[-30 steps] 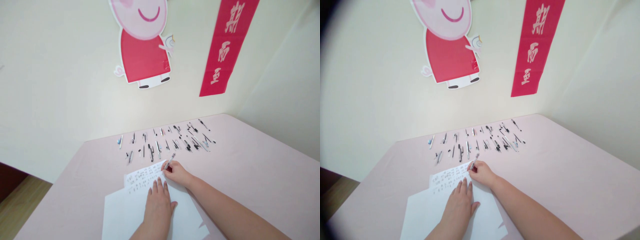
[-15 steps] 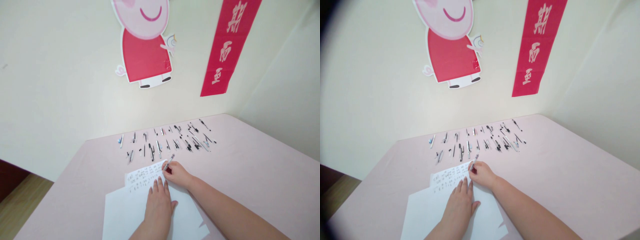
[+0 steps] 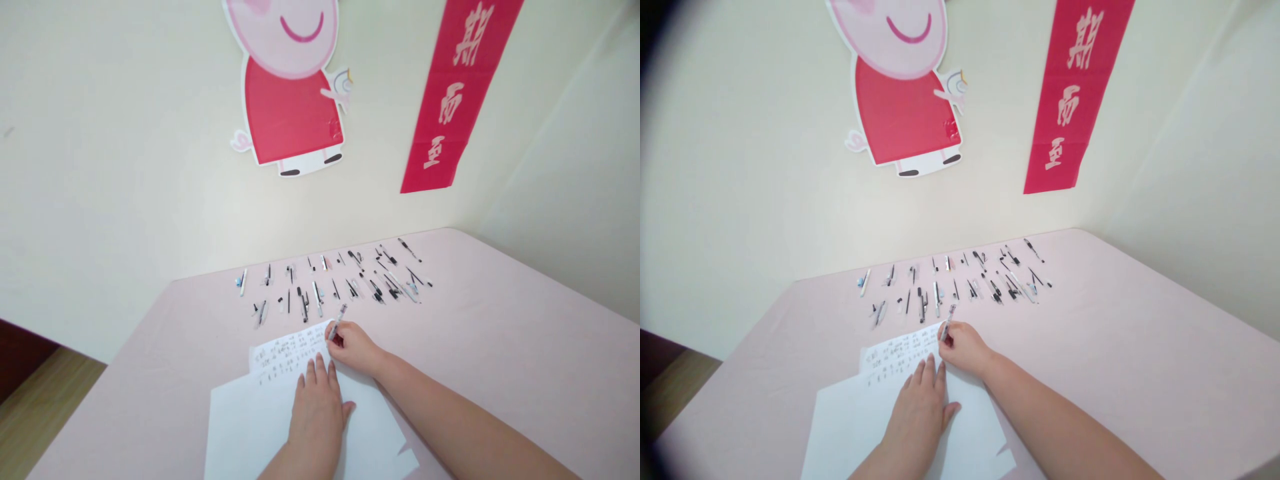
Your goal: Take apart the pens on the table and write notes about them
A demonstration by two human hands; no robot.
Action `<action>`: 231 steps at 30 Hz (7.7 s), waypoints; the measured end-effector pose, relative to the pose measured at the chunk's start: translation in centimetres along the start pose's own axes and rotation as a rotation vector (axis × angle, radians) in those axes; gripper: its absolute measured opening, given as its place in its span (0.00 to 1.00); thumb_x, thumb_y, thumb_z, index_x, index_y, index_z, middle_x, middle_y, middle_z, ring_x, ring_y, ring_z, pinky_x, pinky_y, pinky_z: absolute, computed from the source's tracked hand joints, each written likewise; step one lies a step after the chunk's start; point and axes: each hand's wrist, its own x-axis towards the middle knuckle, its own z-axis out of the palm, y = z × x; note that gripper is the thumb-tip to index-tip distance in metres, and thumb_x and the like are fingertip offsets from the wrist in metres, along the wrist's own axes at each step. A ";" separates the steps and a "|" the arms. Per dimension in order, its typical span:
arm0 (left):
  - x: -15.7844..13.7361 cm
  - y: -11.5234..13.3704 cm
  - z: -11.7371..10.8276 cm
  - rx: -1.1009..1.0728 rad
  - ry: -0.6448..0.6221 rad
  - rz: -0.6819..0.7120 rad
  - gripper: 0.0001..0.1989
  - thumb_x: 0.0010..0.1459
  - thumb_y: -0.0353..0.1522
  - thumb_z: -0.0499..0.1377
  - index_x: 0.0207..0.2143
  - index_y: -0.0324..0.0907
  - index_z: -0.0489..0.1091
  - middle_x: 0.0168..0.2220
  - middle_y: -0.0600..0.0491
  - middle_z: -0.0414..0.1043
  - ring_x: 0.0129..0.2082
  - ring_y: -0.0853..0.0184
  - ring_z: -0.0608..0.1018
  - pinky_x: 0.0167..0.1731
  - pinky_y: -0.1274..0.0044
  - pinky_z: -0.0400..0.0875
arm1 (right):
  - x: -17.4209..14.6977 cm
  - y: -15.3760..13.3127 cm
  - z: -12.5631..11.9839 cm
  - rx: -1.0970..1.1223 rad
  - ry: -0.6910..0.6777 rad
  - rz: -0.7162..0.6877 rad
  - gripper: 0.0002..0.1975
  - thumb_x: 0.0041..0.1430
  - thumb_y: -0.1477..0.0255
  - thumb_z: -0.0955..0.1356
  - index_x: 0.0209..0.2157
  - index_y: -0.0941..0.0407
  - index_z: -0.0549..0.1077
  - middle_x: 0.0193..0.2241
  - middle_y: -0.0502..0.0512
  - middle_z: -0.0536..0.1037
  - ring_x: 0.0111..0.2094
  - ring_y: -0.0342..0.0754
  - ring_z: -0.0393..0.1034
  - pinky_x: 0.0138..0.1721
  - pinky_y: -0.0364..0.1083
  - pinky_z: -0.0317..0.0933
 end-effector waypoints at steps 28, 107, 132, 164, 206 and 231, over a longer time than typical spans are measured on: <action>0.1 0.0 0.1 0.005 -0.015 0.002 0.28 0.57 0.37 0.55 0.58 0.35 0.58 0.60 0.38 0.55 0.58 0.51 0.62 0.53 0.65 0.62 | 0.3 0.9 0.1 0.297 0.081 0.100 0.01 0.48 0.78 0.63 0.25 0.58 0.66 0.19 0.45 0.63 0.21 0.39 0.56 0.24 0.39 0.53; 0.2 -0.1 0.2 0.027 0.050 0.012 0.30 0.56 0.43 0.56 0.58 0.39 0.59 0.58 0.37 0.59 0.54 0.51 0.66 0.50 0.63 0.63 | -1.3 0.1 -0.1 0.019 0.096 0.130 0.05 0.47 0.77 0.64 0.27 0.56 0.70 0.18 0.45 0.67 0.20 0.40 0.60 0.25 0.39 0.55; 0.2 -0.2 0.0 0.020 0.071 0.022 0.30 0.57 0.44 0.54 0.58 0.38 0.60 0.57 0.37 0.61 0.52 0.51 0.67 0.50 0.63 0.62 | -1.2 0.2 -0.1 -0.003 0.097 0.081 0.06 0.47 0.78 0.64 0.27 0.56 0.70 0.18 0.45 0.68 0.20 0.41 0.61 0.26 0.39 0.55; 0.2 -0.2 -0.1 0.033 0.063 0.031 0.31 0.58 0.45 0.53 0.59 0.39 0.57 0.57 0.38 0.61 0.52 0.52 0.67 0.50 0.63 0.61 | -1.0 0.9 -0.2 0.027 0.184 0.153 0.06 0.44 0.78 0.62 0.25 0.56 0.69 0.16 0.45 0.66 0.19 0.41 0.60 0.24 0.40 0.54; 1.0 -0.8 0.5 -0.065 0.140 0.058 0.32 0.56 0.47 0.51 0.58 0.37 0.60 0.53 0.37 0.63 0.50 0.48 0.65 0.48 0.59 0.58 | -1.1 0.5 -0.4 -0.057 0.118 0.110 0.05 0.48 0.77 0.63 0.27 0.56 0.70 0.17 0.44 0.66 0.20 0.40 0.59 0.25 0.39 0.54; 0.9 -0.8 0.7 -0.061 0.152 0.056 0.31 0.56 0.46 0.52 0.56 0.37 0.62 0.54 0.37 0.63 0.51 0.48 0.65 0.49 0.60 0.57 | -1.3 0.1 -0.6 -0.058 0.124 0.088 0.06 0.45 0.79 0.63 0.25 0.56 0.70 0.17 0.44 0.66 0.20 0.40 0.60 0.25 0.39 0.55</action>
